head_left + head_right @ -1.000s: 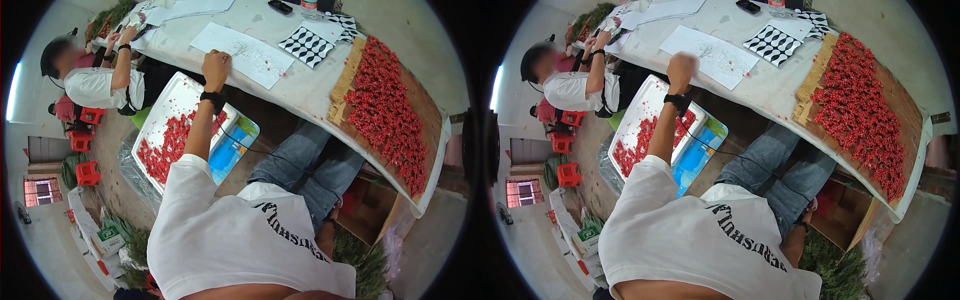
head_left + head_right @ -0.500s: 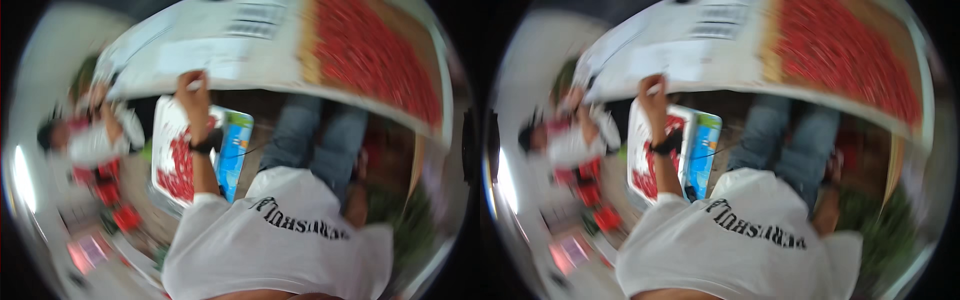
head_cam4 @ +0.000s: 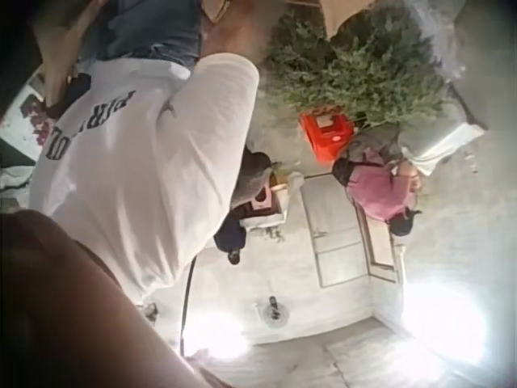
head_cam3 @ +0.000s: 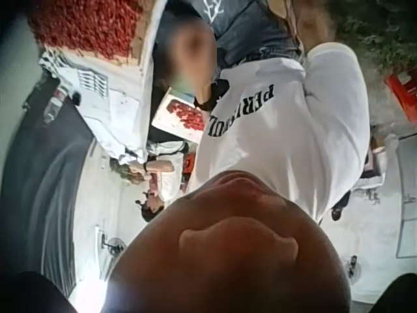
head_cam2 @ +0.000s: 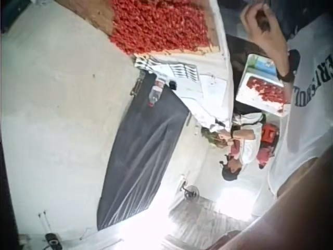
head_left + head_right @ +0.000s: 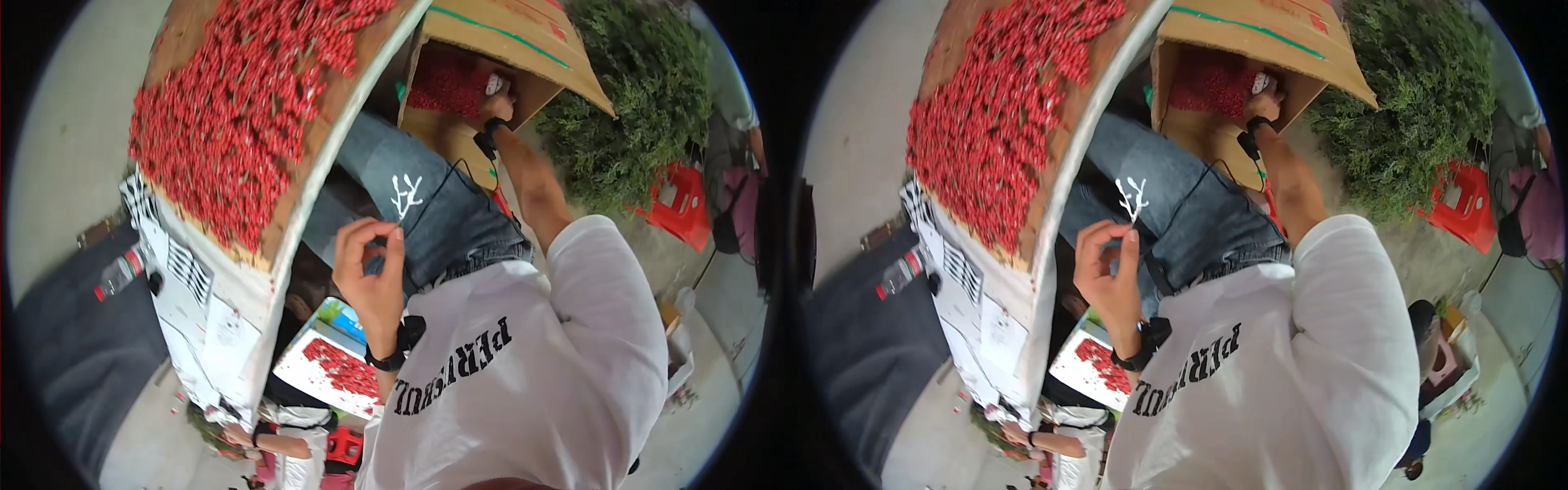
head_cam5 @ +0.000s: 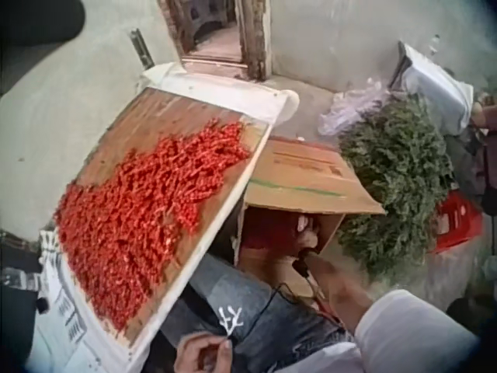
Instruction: Packaging bunches of red artificial flowers into small containers and placing them into a box.
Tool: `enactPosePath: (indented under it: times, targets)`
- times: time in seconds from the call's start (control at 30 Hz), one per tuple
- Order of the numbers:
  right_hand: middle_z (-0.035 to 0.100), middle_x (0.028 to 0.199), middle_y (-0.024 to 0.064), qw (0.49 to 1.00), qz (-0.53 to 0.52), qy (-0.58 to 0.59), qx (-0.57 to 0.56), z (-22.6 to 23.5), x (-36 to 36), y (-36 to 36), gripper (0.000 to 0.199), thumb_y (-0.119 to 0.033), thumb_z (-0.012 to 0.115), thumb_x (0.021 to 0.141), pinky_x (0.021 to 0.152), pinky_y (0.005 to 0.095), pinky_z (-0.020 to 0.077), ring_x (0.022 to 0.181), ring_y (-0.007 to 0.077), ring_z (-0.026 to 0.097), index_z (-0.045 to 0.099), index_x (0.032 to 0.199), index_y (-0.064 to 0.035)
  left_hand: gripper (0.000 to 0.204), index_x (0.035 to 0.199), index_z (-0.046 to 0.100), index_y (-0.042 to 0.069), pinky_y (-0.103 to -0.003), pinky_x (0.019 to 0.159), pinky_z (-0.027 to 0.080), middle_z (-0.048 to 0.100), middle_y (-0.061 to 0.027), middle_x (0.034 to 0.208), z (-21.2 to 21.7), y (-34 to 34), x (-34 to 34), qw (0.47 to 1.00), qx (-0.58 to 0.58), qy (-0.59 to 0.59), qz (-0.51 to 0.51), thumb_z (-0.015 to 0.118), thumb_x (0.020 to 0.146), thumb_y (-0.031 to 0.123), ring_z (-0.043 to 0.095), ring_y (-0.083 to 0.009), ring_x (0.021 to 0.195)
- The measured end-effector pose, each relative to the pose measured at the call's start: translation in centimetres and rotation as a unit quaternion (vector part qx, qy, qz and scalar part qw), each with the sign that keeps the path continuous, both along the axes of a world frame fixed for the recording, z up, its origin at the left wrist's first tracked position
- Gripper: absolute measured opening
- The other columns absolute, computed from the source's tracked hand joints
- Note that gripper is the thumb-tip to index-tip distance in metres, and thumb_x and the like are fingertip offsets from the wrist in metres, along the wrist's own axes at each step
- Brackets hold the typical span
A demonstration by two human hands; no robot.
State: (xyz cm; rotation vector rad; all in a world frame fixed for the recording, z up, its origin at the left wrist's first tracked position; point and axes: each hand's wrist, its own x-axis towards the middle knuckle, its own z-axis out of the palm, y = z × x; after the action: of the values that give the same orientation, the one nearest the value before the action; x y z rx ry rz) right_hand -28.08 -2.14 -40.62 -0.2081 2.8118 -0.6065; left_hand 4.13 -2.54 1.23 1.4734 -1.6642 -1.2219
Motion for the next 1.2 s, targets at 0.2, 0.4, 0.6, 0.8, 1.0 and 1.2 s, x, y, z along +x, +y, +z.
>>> enactPosePath:
  times: [0.2, 0.4, 0.6, 0.8, 1.0, 1.2]
  targets:
    - [0.068, 0.118, 0.0201, 0.995, -0.09, -0.043, 0.028, -4.1, -1.7, -3.5, 0.058, -0.041, 0.081, 0.081, 0.094, 0.0467, 0.0574, 0.109, 0.0398, 0.07, 0.063, 0.126, -0.0086, 0.012, 0.097, 0.068, 0.001, -0.024, 0.067, 0.052, 0.063, -0.0081, 0.107, -1.8, -1.8, -2.9, 0.998, 0.057, -0.005, -0.021, 0.073, 0.089, -0.005, 0.063, -0.0128, 0.087]
    - [0.073, 0.116, 0.0191, 0.979, 0.019, -0.141, -0.144, -11.7, -0.9, -3.9, 0.048, -0.035, 0.075, 0.088, 0.099, 0.0454, 0.0547, 0.107, 0.0383, 0.071, 0.068, 0.122, -0.0031, 0.01, 0.101, 0.07, 0.001, -0.024, 0.074, 0.053, 0.064, -0.0057, 0.108, -3.0, -2.8, -3.9, 0.993, 0.101, -0.053, -0.036, 0.073, 0.092, 0.0, 0.064, -0.0113, 0.09]
    - [0.069, 0.117, 0.0151, 0.847, 0.518, -0.048, -0.108, -15.4, 1.0, -5.4, 0.033, -0.006, 0.056, 0.098, 0.102, 0.0477, 0.0511, 0.111, 0.0316, 0.064, 0.063, 0.13, -0.0067, 0.008, 0.099, 0.07, 0.002, -0.025, 0.071, 0.052, 0.066, -0.0055, 0.106, -2.9, -3.5, -5.6, 0.99, 0.101, -0.075, -0.069, 0.072, 0.091, 0.001, 0.065, -0.013, 0.09]
    - [0.066, 0.122, 0.0129, 0.652, -0.187, -0.568, -0.466, -6.2, 1.8, -4.5, 0.041, -0.002, 0.051, 0.102, 0.102, 0.0602, 0.0541, 0.109, 0.0347, 0.066, 0.051, 0.142, -0.0151, 0.009, 0.1, 0.068, 0.003, -0.027, 0.065, 0.051, 0.067, -0.0059, 0.101, -4.6, -2.5, -6.6, 0.985, 0.1, -0.041, -0.133, 0.072, 0.092, 0.005, 0.067, -0.0139, 0.087]
    - [0.059, 0.142, 0.0153, 0.67, -0.043, -0.56, -0.485, 6.6, 0.2, 3.5, 0.065, 0.002, 0.045, 0.1, 0.101, 0.0583, 0.0543, 0.128, 0.0368, 0.061, 0.03, 0.159, -0.0221, 0.012, 0.103, 0.066, 0.002, -0.025, 0.059, 0.05, 0.069, -0.0041, 0.094, -9.4, -1.9, -8.8, 0.959, 0.237, 0.071, -0.141, 0.069, 0.099, 0.013, 0.067, -0.0118, 0.079]
    - [0.055, 0.148, 0.0159, 0.718, -0.07, -0.498, -0.481, 14.0, 0.3, 10.0, 0.072, 0.0, 0.046, 0.099, 0.101, 0.0552, 0.0556, 0.127, 0.0358, 0.062, 0.023, 0.164, -0.0223, 0.013, 0.106, 0.066, 0.0, -0.025, 0.05, 0.049, 0.073, -0.0081, 0.09, -14.6, -4.4, -13.5, 0.926, 0.328, 0.115, -0.151, 0.065, 0.1, 0.012, 0.066, -0.0126, 0.064]
